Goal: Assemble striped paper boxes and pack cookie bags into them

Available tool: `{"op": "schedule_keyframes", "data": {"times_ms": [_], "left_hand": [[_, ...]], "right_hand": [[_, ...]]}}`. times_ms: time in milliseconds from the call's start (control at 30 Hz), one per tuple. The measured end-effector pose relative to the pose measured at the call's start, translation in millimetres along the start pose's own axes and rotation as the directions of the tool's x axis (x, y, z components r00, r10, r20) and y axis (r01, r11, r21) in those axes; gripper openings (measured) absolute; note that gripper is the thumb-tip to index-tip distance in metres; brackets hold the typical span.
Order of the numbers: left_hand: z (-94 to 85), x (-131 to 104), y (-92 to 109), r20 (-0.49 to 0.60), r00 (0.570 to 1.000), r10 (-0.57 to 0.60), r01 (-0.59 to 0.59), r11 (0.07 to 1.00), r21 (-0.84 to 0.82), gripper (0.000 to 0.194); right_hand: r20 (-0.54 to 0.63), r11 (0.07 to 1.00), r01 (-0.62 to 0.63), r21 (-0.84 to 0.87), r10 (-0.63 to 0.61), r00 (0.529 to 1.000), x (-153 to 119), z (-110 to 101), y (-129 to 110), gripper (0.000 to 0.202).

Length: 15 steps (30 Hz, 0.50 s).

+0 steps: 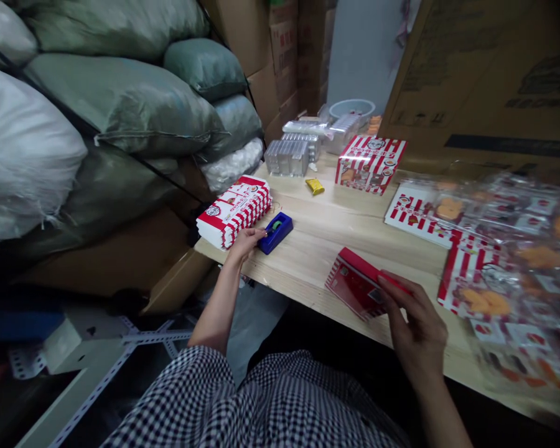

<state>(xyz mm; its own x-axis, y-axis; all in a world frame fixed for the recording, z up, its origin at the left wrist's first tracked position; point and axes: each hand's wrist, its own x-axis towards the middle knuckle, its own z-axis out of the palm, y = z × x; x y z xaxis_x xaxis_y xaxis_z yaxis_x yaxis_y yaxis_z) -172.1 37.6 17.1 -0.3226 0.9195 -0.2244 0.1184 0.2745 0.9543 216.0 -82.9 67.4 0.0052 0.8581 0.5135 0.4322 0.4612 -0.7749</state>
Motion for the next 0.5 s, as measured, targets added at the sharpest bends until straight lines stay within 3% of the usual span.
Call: {"op": "schedule_keyframes", "data": {"times_ms": [233,367,500], "left_hand": [[-8.7,-25,-28,-0.053,0.995,0.088,-0.093,0.99,-0.108,0.038],[-7.2,-33,-45,-0.125,0.98,0.152,-0.156,0.987,-0.025,0.029],[-4.1,-42,-47,-0.214,0.952,0.218,-0.201,0.975,0.096,0.018]], "right_hand": [[0.007,0.999,0.044,-0.031,-0.044,0.999,-4,2,2,0.027],[0.03,0.994,0.059,-0.087,-0.057,0.998,-4,3,-4,0.025],[0.051,0.987,0.109,-0.119,-0.103,0.993,-2,4,-11,0.026]]}}
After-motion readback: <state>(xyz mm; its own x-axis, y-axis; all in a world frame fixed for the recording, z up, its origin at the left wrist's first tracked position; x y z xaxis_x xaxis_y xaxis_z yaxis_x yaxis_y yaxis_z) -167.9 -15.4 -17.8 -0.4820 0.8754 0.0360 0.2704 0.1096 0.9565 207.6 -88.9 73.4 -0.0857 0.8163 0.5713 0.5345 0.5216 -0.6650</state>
